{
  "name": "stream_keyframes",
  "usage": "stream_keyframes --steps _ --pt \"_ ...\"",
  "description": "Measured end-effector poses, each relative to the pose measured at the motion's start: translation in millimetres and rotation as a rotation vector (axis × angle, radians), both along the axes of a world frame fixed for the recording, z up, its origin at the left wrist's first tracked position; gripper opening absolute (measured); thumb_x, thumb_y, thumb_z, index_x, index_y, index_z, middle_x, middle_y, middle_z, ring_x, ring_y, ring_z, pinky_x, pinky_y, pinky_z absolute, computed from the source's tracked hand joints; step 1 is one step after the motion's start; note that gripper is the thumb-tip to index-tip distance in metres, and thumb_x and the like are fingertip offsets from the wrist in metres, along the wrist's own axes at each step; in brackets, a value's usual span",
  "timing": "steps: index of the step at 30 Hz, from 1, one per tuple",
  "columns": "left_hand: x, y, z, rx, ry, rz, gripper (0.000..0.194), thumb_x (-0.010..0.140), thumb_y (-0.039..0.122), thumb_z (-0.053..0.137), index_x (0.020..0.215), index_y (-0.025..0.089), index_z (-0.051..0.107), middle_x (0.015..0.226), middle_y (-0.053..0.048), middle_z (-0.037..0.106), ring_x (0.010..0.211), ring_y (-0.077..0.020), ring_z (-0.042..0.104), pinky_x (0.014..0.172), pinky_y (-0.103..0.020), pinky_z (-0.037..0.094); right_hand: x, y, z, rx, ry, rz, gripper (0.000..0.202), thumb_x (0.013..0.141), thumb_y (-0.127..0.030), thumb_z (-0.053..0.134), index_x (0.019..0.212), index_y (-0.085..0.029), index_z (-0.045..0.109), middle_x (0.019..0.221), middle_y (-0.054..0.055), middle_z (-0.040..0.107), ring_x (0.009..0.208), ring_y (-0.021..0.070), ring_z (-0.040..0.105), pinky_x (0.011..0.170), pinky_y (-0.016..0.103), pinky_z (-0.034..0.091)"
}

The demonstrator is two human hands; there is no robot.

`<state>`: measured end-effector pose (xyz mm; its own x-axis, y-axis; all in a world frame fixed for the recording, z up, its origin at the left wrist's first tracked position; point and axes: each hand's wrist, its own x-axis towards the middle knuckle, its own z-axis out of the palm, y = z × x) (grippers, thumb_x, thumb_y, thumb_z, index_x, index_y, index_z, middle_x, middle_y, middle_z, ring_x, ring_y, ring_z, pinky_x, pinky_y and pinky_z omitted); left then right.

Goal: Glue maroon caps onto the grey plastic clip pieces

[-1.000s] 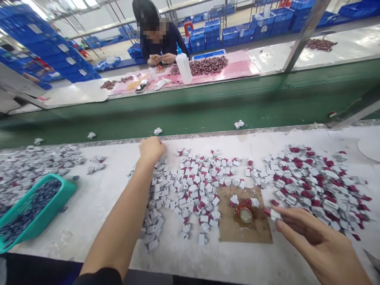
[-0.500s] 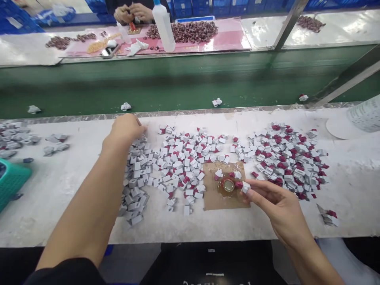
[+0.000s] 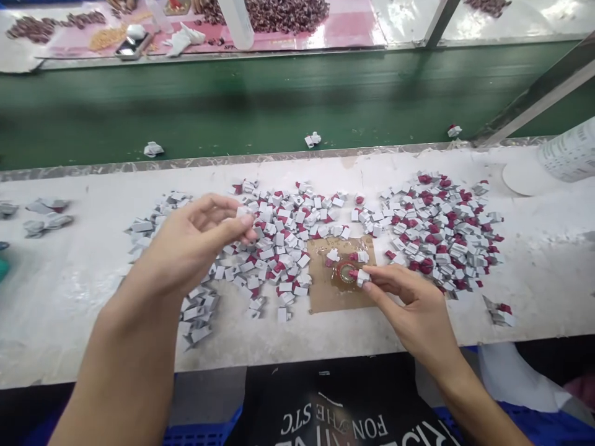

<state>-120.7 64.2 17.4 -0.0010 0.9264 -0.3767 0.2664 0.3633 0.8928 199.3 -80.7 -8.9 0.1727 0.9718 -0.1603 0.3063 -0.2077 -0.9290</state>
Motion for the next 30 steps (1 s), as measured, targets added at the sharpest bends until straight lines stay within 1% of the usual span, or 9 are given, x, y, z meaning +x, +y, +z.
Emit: stream_keyframes --steps 5,9,11,13,18,21,25,28,30 --pt "14.1 -41.9 7.6 -0.136 -0.094 -0.05 0.026 0.083 0.044 0.101 0.108 0.04 0.096 0.095 -0.004 0.089 0.099 -0.0308 0.086 0.099 -0.052 0.072 3.5 4.6 5.6 0.074 -0.116 0.134 0.02 0.11 -0.026 0.079 0.123 -0.028 0.094 0.105 0.006 0.089 0.091 0.0235 0.085 0.079 0.037 0.071" --pt "16.2 -65.3 8.3 -0.155 -0.086 -0.062 0.038 0.089 0.053 0.1 0.125 0.04 0.095 0.112 -0.01 0.093 0.109 -0.0365 0.089 0.092 -0.048 0.077 4.5 3.8 6.9 0.077 -0.149 0.165 0.02 0.11 -0.023 0.078 0.124 -0.027 0.093 0.107 0.005 0.089 0.095 0.0231 0.085 0.08 0.035 0.069" --pt "16.8 -74.9 4.9 -0.137 -0.083 -0.071 0.039 0.097 0.058 0.094 0.131 0.04 0.093 0.113 -0.01 0.092 0.111 -0.0356 0.088 0.09 -0.044 0.077 4.1 2.0 6.3 0.075 -0.152 0.161 0.02 0.111 -0.022 0.078 0.124 -0.027 0.092 0.108 0.005 0.09 0.097 0.0231 0.085 0.081 0.034 0.069" --pt "20.0 -82.0 0.2 -0.104 -0.094 -0.063 0.033 0.101 0.059 0.091 0.127 0.039 0.093 0.11 -0.009 0.091 0.107 -0.033 0.088 0.088 -0.041 0.077 3.6 0.4 5.5 0.077 -0.148 0.159 0.019 0.111 -0.022 0.078 0.123 -0.027 0.092 0.107 0.004 0.089 0.096 0.0229 0.085 0.081 0.034 0.068" --pt "41.2 -87.9 -6.9 -0.008 -0.041 -0.029 0.022 0.096 0.051 0.097 0.111 0.036 0.091 0.1 -0.005 0.086 0.092 -0.0285 0.084 0.07 -0.034 0.069 2.3 -0.2 5.5 0.075 -0.141 0.164 0.02 0.111 -0.023 0.077 0.124 -0.027 0.092 0.108 0.007 0.089 0.097 0.0255 0.086 0.078 0.036 0.068" --pt "59.1 -87.3 -5.2 0.032 -0.036 -0.061 0.018 0.096 0.046 0.095 0.111 0.037 0.09 0.094 -0.004 0.084 0.09 -0.0281 0.082 0.075 -0.036 0.071 1.2 1.0 6.9 0.075 -0.116 0.155 0.019 0.11 -0.024 0.079 0.122 -0.028 0.093 0.105 0.006 0.089 0.093 0.0246 0.085 0.078 0.036 0.069" --pt "82.3 -85.5 -2.6 0.015 -0.15 -0.064 0.013 0.097 0.039 0.091 0.11 0.038 0.09 0.098 -0.003 0.086 0.096 -0.0274 0.085 0.089 -0.04 0.075 1.1 3.6 8.0 0.002 0.069 0.015 0.013 0.105 -0.033 0.088 0.116 -0.031 0.096 0.108 0.005 0.091 0.096 0.0248 0.087 0.083 0.038 0.075" --pt "99.1 -83.4 -3.2 -0.022 -0.267 -0.083 0.012 0.101 0.037 0.088 0.112 0.036 0.091 0.112 -0.004 0.091 0.102 -0.0278 0.087 0.094 -0.042 0.077 2.7 7.9 6.9 -0.075 0.365 -0.118 0.02 0.1 -0.045 0.097 0.116 -0.034 0.096 0.113 0.004 0.094 0.102 0.0277 0.092 0.089 0.042 0.079" --pt "110.1 -81.7 -4.0 -0.039 -0.334 -0.11 0.013 0.103 0.035 0.086 0.115 0.036 0.091 0.12 -0.004 0.092 0.106 -0.0276 0.089 0.096 -0.042 0.077 3.6 11.4 6.0 -0.098 0.547 -0.158 0.025 0.096 -0.05 0.101 0.117 -0.038 0.096 0.116 0.002 0.095 0.107 0.0291 0.093 0.094 0.046 0.08"
